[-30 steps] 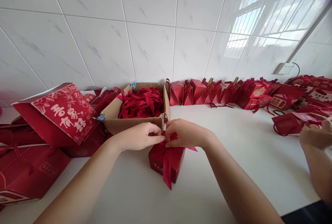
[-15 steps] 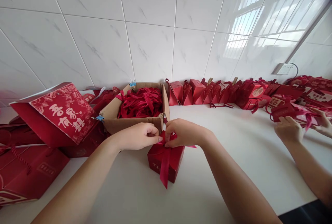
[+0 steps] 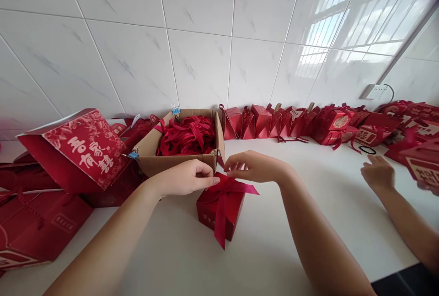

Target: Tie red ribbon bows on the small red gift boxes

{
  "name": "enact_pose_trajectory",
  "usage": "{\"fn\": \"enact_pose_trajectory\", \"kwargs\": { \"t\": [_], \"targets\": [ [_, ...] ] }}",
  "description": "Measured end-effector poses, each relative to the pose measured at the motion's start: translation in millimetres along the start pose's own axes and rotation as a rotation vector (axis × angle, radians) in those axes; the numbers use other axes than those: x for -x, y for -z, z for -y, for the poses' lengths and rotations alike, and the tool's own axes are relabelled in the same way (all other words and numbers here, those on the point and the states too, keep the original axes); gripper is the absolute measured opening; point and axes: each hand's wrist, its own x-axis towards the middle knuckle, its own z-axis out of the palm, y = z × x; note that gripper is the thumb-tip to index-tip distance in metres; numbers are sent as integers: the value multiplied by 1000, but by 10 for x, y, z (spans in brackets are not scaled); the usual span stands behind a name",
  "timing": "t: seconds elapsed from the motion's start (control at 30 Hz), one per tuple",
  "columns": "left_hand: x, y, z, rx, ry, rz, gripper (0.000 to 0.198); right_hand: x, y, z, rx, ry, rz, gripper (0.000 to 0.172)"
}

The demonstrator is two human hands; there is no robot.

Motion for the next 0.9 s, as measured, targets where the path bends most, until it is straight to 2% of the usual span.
{"fn": "enact_pose_trajectory", "kwargs": {
  "t": [0.1,0.23,0.37,0.53,0.77,0.9],
  "targets": [
    [3,0,6,2,-4,-19,47,74,79,-47,-3,-54,-17,23],
    [0,-5,17,-7,6,-28,47,103,108,-65,-9,-71,15,36],
    [1,-2,24,-28,26,-24,47,50,74,-64,7,-56,67,23],
    [20,3,-1,-57,32,-34,48,2,51,-81,-24,-39,43,15],
    [19,1,-45,-75,50,-56,49,-9,35,-46,-3,-66,20,22],
    [105,28,-108,-63,70,-80,39,-20,12,-33,1,-87,14,26]
  ]
}}
